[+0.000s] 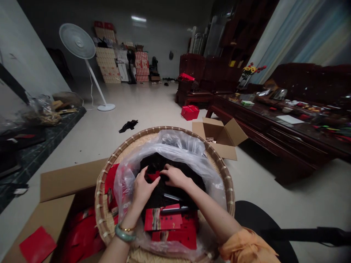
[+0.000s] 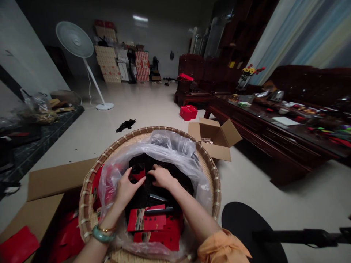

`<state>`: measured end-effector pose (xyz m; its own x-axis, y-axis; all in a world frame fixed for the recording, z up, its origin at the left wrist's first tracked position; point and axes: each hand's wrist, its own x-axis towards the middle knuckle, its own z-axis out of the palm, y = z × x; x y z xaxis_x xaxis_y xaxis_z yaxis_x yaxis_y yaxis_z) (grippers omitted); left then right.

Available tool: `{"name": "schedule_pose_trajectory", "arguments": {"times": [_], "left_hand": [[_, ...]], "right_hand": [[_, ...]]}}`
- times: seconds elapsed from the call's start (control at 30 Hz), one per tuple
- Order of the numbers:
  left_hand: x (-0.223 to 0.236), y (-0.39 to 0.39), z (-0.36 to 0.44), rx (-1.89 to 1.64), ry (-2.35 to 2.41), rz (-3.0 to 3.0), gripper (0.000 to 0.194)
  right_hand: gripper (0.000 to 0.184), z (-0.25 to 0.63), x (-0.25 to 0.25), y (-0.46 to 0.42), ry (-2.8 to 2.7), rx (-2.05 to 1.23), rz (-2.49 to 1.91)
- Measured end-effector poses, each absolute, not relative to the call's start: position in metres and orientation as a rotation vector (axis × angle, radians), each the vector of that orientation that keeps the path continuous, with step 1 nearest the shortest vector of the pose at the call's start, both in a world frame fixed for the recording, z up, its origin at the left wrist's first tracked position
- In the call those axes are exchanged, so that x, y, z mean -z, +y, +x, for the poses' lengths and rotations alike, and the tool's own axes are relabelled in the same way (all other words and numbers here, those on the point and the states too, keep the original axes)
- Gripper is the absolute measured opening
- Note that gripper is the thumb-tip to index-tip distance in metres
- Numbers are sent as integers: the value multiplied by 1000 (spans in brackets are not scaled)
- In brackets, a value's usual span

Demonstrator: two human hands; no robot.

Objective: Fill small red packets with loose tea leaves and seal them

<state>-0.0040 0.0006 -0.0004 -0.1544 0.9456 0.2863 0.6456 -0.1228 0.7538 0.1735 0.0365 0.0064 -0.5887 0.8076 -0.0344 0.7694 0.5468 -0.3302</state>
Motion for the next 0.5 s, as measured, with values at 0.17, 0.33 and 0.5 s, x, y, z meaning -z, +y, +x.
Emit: {"name": "schedule_pose_trajectory", "arguments": {"times": [0.17,0.33,0.5], "left_hand": [[4,2,-4,-1198,1771,1810,59],[4,1,0,-1204,1771,1844,57],[5,1,5,-1222,1731,1872,54]], "right_hand": [[34,177,-9,35,-2488,-530,-1462],[32,194,-5,30,-2245,-737,-1477],[60,189,3,22,-2255,-726,-1478]]}}
